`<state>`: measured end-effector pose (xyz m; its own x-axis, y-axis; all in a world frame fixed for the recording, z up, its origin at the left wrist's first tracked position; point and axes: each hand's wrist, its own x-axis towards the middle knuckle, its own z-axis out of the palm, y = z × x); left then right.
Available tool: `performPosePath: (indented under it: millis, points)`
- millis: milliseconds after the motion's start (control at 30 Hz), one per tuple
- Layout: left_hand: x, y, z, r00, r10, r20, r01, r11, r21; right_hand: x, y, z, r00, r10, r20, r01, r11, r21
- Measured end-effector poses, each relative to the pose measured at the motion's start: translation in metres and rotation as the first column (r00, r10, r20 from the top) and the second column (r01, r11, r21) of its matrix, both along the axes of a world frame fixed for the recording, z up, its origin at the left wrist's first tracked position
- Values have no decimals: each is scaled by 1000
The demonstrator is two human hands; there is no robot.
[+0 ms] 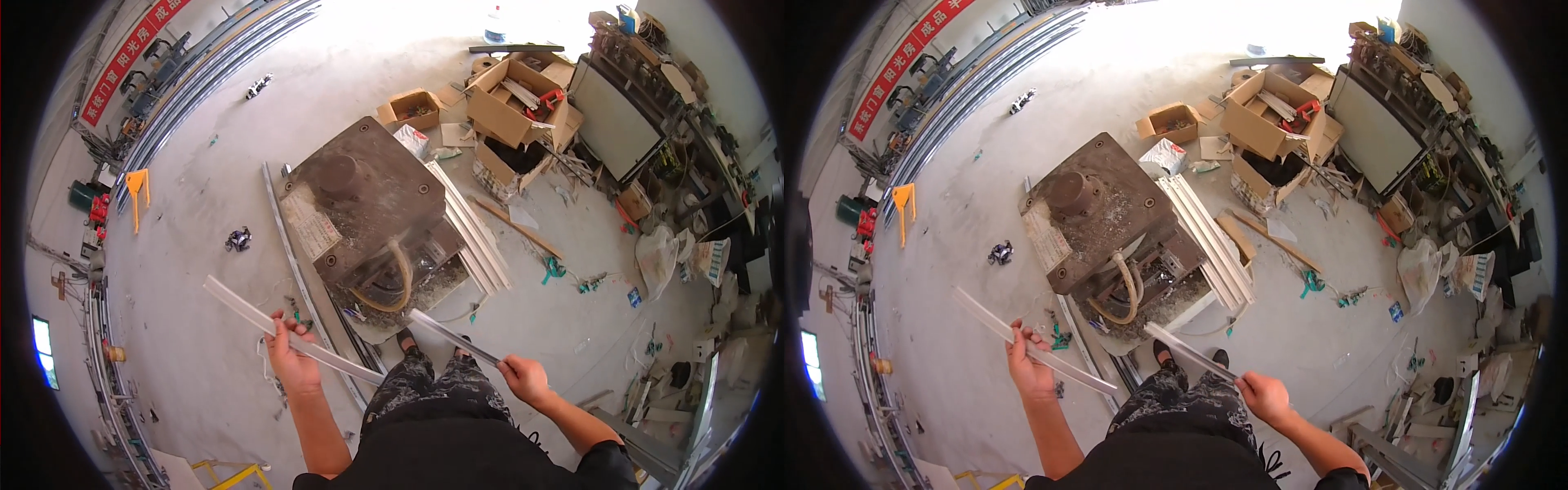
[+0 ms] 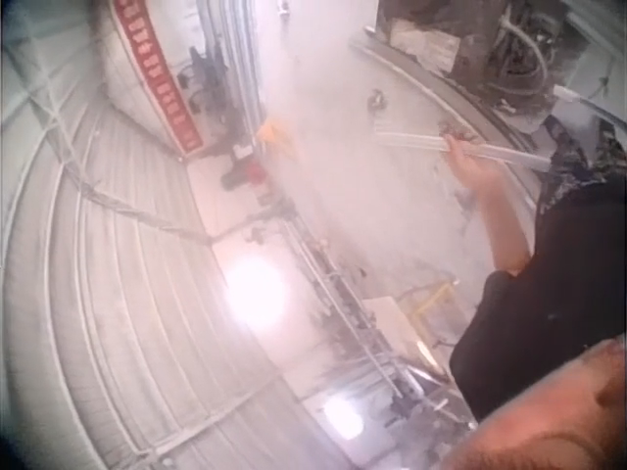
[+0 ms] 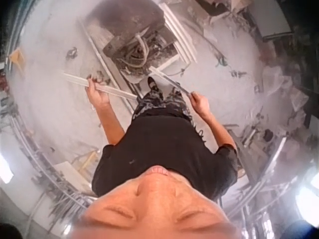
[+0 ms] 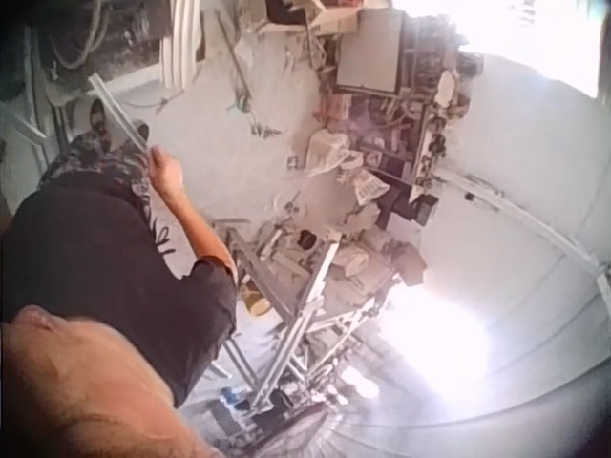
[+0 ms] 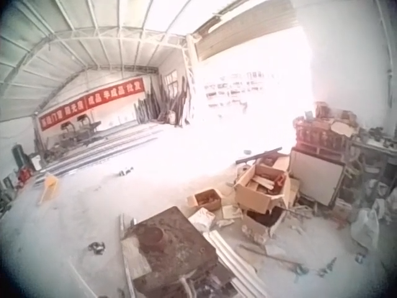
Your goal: The person picks up metal strips from a container, places them into a machine to cut them, and then puts the cut pieces into a separate box.
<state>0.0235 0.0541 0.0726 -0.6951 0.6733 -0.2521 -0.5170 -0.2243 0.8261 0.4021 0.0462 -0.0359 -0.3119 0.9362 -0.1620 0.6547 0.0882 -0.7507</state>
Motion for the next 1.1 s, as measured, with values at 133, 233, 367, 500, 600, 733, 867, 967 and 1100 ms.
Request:
performPosePath:
  millis: [133, 233, 367, 500, 600, 733, 867, 967, 1100]
  points:
    - [-1, -7, -5, 997, 65, 49, -65, 998, -4, -7, 26, -15, 993, -54, 103, 71, 985, -160]
    - [5, -5, -8, 993, -5, 120, 7, 1000, -16, -28, 59, -22, 997, -54, 52, 60, 989, -137]
    - [7, -6, -6, 988, -27, 154, 30, 999, -12, -24, 78, -18, 997, -24, 70, 37, 980, -198]
    - [5, -13, -17, 985, -16, 174, 19, 1000, -14, -17, 88, -8, 999, -2, 41, 11, 976, -215]
    - [8, -11, -19, 974, -34, 225, 37, 999, -10, -16, 90, -5, 999, -36, 18, 39, 975, -219]
    - [9, -5, -21, 977, -19, 214, 23, 1000, -19, -20, 79, -28, 997, -73, 7, 73, 982, -174]
    - [12, 3, -23, 977, -24, 213, 26, 1000, -7, -50, 44, -47, 967, -242, -77, 218, 948, -233]
    - [13, 9, -33, 974, -59, 217, 63, 998, -10, -72, 28, -64, 927, -338, -164, 293, 923, -248]
    - [22, 18, -32, 966, -69, 249, 81, 996, -39, -91, 39, -45, 959, -267, -94, 248, 953, -171]
